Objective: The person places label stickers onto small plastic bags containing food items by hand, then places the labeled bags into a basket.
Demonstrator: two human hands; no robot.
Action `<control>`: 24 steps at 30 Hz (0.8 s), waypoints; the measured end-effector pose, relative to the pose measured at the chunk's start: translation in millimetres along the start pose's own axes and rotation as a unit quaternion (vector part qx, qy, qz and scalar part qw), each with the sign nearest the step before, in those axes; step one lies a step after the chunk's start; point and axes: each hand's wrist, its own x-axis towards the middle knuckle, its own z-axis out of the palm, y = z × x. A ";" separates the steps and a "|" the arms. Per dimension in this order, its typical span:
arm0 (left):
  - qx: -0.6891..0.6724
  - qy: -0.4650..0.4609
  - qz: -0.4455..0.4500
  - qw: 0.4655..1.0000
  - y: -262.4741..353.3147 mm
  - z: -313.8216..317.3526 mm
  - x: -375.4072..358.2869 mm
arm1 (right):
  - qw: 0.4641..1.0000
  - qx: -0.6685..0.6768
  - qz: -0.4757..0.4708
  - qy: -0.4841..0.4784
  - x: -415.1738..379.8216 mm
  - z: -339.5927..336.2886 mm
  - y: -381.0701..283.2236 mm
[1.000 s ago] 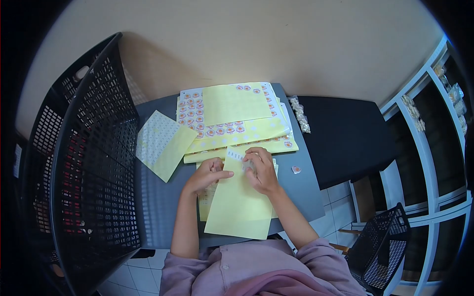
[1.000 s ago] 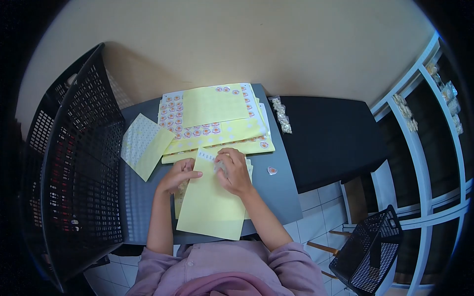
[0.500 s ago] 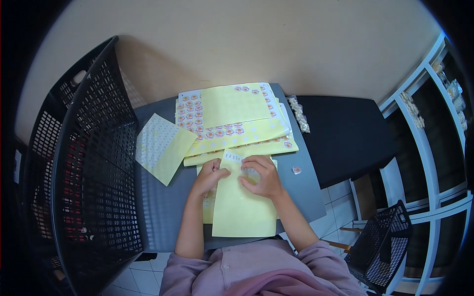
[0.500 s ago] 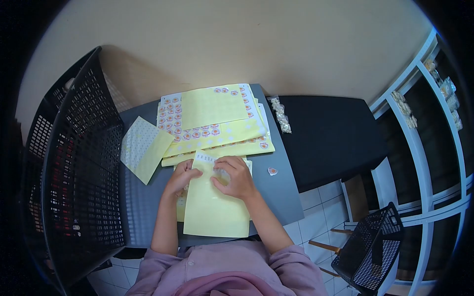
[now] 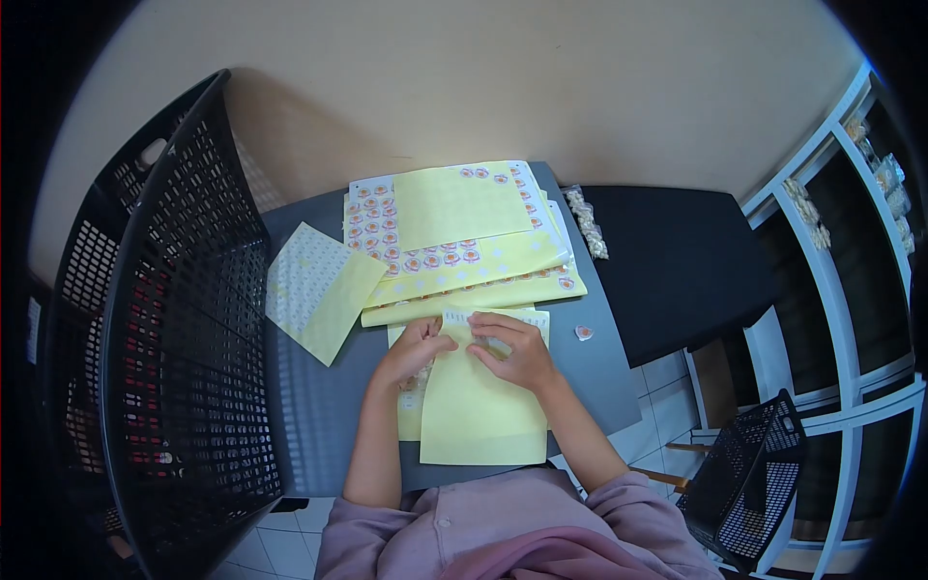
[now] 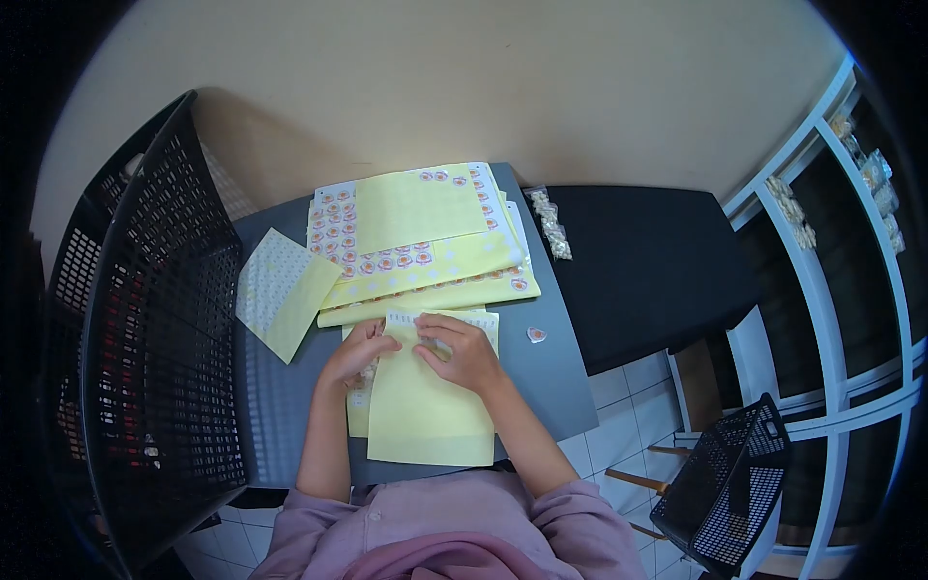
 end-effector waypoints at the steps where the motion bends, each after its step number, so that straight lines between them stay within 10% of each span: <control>1: 0.000 0.001 0.000 1.000 -1.9 -0.6 1.2 | 1.000 0.001 -0.001 0.000 0.3 -0.8 -0.1; 22: 0.034 0.098 0.107 0.989 26.6 -18.0 -28.2 | 0.944 0.247 0.204 0.081 0.4 -2.6 21.8; 24: -0.116 0.115 0.074 0.984 32.1 -31.0 -39.5 | 0.945 0.233 0.219 0.072 0.5 -3.3 22.2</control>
